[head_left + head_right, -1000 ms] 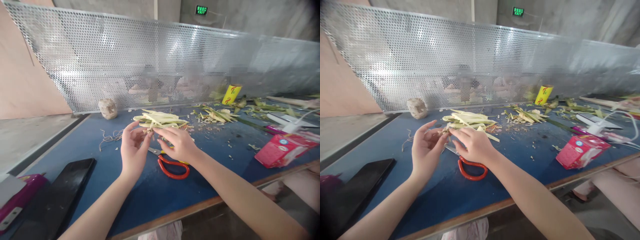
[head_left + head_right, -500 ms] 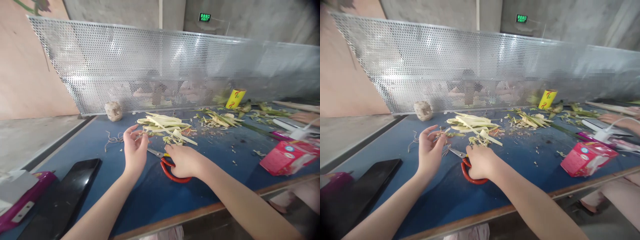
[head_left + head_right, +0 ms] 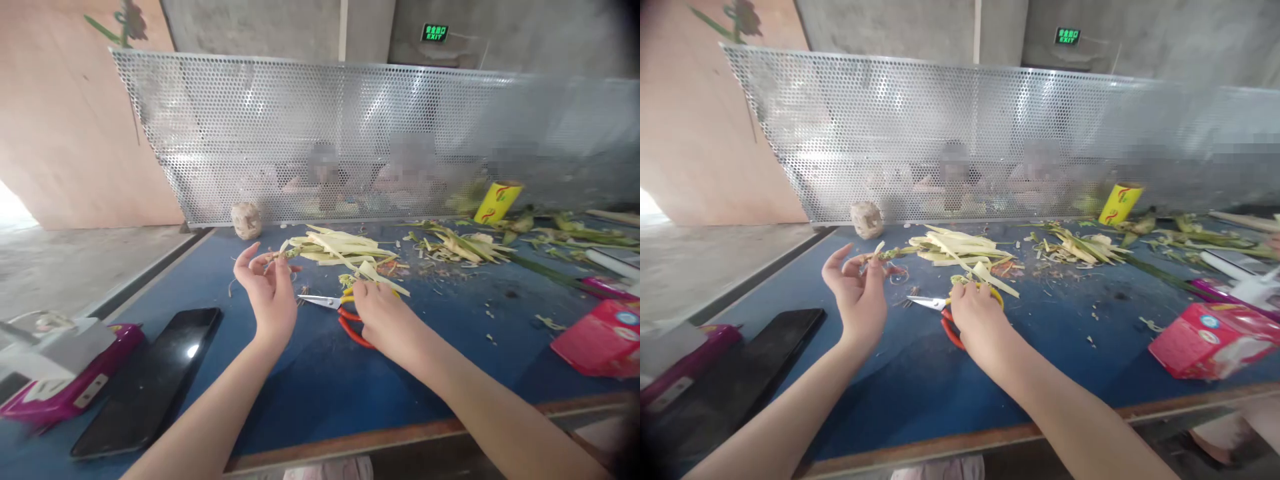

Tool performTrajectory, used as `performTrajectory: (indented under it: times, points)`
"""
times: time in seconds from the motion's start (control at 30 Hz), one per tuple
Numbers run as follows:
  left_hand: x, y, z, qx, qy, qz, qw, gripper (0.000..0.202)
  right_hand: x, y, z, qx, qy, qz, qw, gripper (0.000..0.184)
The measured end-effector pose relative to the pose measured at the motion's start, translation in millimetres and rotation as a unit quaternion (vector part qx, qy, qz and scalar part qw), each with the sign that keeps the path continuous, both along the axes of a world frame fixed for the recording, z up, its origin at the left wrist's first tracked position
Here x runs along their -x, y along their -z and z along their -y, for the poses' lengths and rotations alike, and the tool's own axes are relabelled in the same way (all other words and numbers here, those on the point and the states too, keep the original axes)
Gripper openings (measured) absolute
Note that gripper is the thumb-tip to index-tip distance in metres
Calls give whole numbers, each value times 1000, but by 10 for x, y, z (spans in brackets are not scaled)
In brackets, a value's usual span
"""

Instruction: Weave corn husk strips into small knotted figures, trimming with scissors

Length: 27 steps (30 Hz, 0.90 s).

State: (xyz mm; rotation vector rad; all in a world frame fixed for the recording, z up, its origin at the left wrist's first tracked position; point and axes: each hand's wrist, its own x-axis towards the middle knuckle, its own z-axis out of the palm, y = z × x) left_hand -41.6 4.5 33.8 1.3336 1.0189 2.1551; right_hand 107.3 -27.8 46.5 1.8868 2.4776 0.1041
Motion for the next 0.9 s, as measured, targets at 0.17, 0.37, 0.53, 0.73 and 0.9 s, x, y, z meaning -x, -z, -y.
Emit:
performTrajectory:
  times: [0.17,0.37,0.53,0.73,0.9]
  points:
    - [15,-35,-9,-42,-15,27,999,37,-168,-4,-104,-51,30,-67,996,30]
    - [32,-15,-37,20,29,56,998,36,-273,-14,-212,-185,87,-292,934,35]
    - [44,-1,-36,51,38,50,997,55,-298,-45,-200,-161,17,-400,902,45]
    - [42,-12,-46,71,62,82,992,64,-184,6,-120,-160,-24,-299,940,50]
    - [23,-17,-30,80,70,75,991,62,-127,25,-95,-136,-29,-271,953,47]
